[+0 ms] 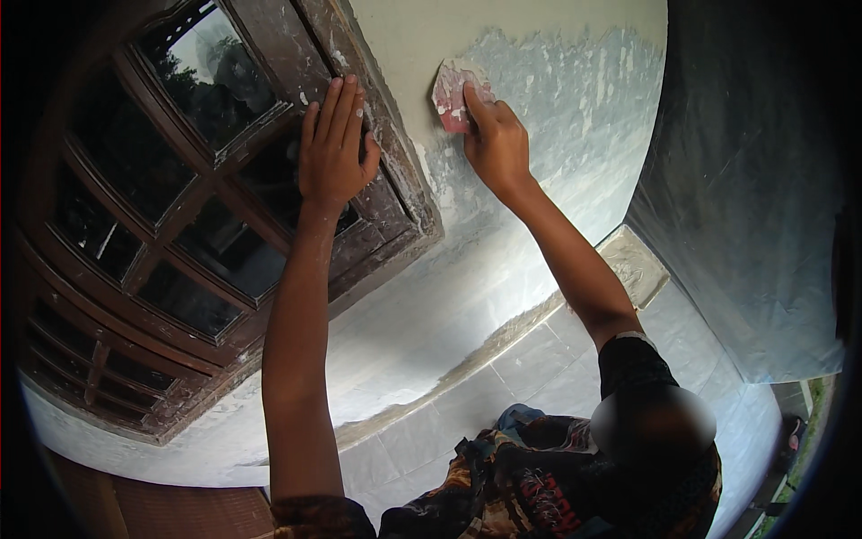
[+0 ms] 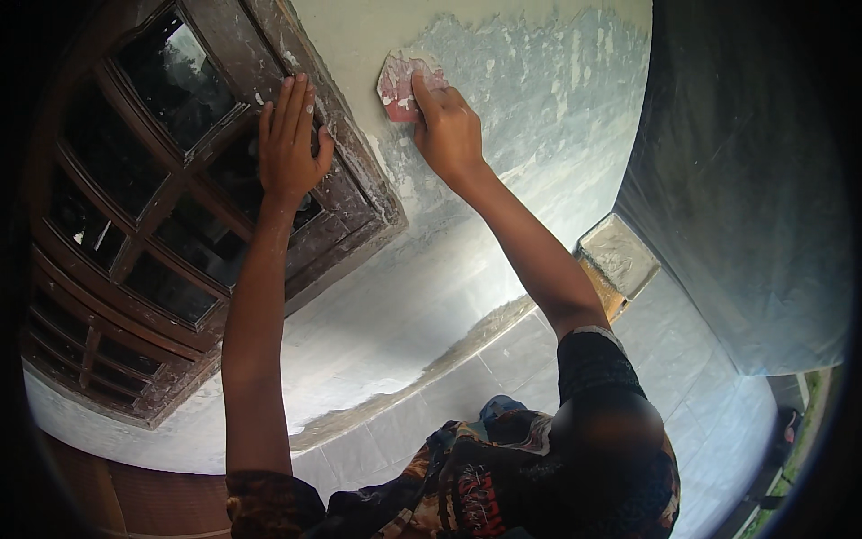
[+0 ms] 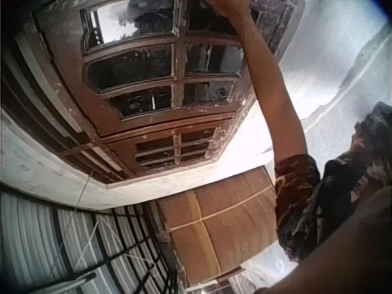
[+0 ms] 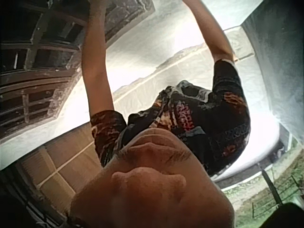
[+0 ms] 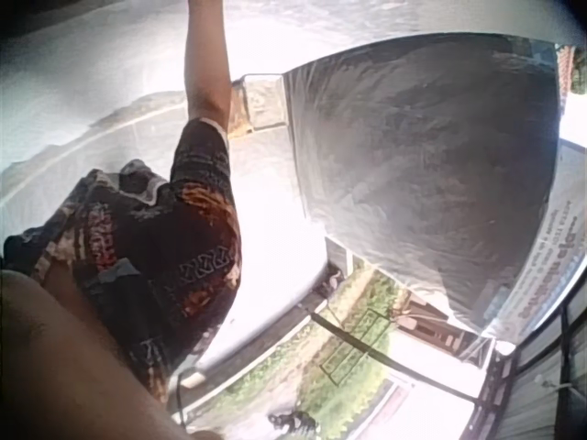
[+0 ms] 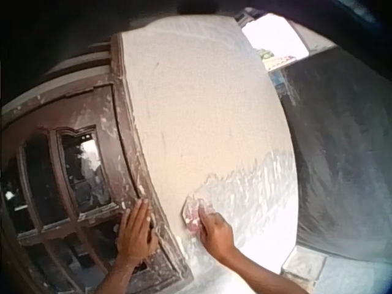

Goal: The person applies wall filler to a damaged section of a wall using a putty knife.

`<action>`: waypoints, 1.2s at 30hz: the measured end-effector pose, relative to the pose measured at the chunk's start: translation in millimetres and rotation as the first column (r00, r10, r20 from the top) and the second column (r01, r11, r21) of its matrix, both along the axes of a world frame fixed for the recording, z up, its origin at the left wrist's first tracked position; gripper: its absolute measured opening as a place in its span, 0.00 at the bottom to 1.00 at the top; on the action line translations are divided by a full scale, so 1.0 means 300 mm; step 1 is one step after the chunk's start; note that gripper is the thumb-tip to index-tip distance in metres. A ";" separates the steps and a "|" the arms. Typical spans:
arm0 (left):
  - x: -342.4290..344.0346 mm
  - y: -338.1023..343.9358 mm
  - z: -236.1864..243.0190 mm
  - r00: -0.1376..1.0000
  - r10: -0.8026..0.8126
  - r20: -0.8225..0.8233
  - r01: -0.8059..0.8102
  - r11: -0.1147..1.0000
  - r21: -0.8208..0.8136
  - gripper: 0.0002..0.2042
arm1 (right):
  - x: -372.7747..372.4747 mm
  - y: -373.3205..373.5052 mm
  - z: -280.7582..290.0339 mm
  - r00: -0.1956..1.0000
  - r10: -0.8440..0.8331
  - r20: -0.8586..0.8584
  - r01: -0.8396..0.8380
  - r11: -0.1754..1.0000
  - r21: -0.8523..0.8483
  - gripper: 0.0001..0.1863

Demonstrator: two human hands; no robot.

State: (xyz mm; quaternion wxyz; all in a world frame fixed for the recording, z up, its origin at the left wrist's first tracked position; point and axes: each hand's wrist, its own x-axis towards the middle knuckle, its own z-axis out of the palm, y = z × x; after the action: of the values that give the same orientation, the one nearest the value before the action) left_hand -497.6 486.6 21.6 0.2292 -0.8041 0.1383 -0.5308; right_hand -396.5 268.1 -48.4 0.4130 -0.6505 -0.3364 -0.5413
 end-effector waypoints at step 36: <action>-0.020 0.018 -0.014 1.000 -0.020 0.003 0.020 1.000 -0.016 0.27 | -0.351 0.097 -0.416 0.890 0.350 -0.292 -0.396 0.911 -0.115 0.34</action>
State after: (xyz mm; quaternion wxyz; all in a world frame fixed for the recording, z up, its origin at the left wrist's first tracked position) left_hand -503.7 492.1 17.4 0.2174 -0.8037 0.1416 -0.5355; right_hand -501.8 297.1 -173.1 0.4932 -0.6729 -0.4422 -0.3291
